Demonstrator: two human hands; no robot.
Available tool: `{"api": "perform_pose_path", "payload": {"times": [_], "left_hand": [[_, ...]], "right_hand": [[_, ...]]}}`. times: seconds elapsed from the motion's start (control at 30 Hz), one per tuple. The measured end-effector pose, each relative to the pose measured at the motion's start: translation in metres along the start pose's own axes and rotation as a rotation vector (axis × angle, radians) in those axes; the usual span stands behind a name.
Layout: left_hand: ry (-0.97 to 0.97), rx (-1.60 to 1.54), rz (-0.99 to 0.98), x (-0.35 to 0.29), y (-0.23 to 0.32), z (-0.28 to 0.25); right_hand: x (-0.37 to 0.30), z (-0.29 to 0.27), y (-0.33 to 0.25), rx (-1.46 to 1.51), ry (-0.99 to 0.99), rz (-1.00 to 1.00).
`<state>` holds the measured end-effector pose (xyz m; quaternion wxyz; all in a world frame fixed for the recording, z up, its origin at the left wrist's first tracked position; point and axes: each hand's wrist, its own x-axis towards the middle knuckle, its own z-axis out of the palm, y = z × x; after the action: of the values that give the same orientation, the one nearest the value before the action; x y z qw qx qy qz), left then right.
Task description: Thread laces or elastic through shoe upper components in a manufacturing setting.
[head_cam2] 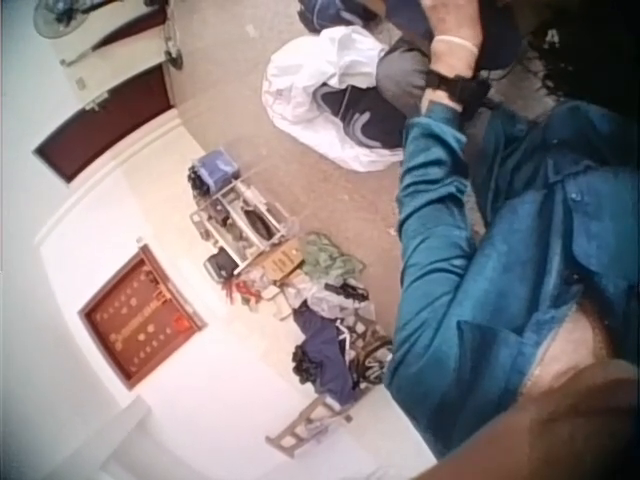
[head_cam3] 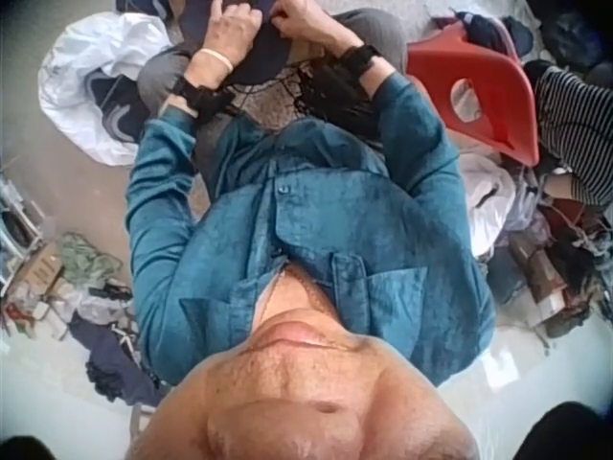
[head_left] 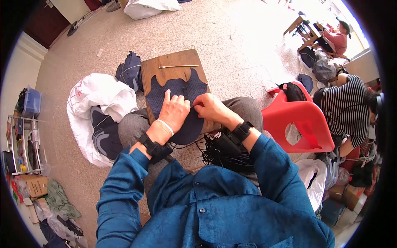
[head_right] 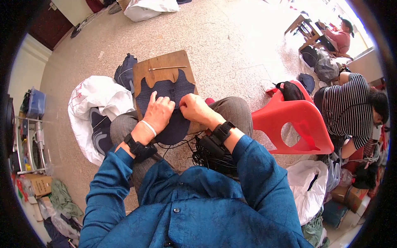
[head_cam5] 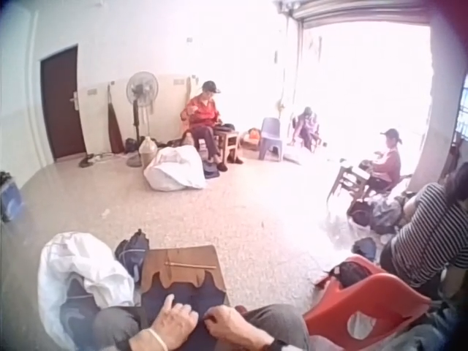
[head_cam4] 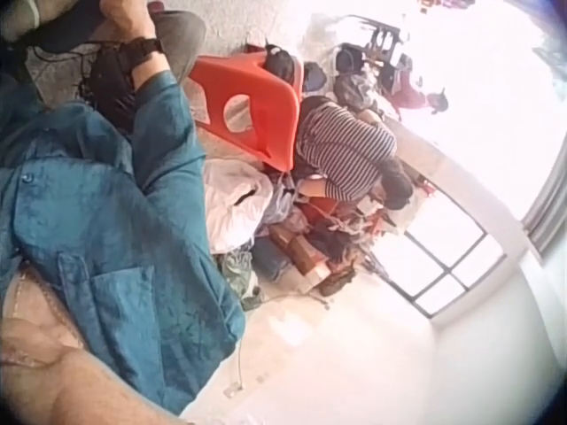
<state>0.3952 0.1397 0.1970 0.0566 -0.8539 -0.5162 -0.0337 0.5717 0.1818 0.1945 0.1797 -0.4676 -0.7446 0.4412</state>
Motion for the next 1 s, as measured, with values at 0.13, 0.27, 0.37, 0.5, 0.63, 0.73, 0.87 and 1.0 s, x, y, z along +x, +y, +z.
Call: {"api": "perform_pose_path", "payload": {"times": [0.13, 0.27, 0.37, 0.5, 0.63, 0.73, 0.87, 1.0], "left_hand": [[-0.02, 0.085, 0.015, 0.0, 0.007, -0.008], [0.041, 0.091, -0.006, 0.002, 0.003, -0.011], [0.098, 0.051, -0.115, -0.008, -0.022, -0.021], [0.166, -0.032, -0.297, -0.043, -0.063, -0.033], [0.314, -0.014, -0.401, -0.068, -0.077, -0.046], [0.277, -0.199, -0.236, -0.066, -0.054, -0.051], [0.392, -0.39, -0.117, -0.041, -0.03, -0.054], [0.459, -0.559, 0.042, -0.01, -0.025, -0.053]], "right_hand": [[-0.001, -0.006, -0.006, 0.116, -0.079, 0.093], [0.0, -0.014, -0.006, 0.284, -0.157, 0.237], [0.0, -0.018, -0.015, 0.264, -0.198, 0.297], [-0.004, -0.015, -0.014, 0.235, -0.182, 0.231], [-0.006, -0.015, -0.014, 0.211, -0.176, 0.215], [-0.005, -0.014, -0.015, 0.155, -0.163, 0.174], [-0.005, 0.005, -0.011, -0.335, 0.266, -0.442], [0.003, 0.03, -0.013, 0.007, 0.192, -0.456]]}}
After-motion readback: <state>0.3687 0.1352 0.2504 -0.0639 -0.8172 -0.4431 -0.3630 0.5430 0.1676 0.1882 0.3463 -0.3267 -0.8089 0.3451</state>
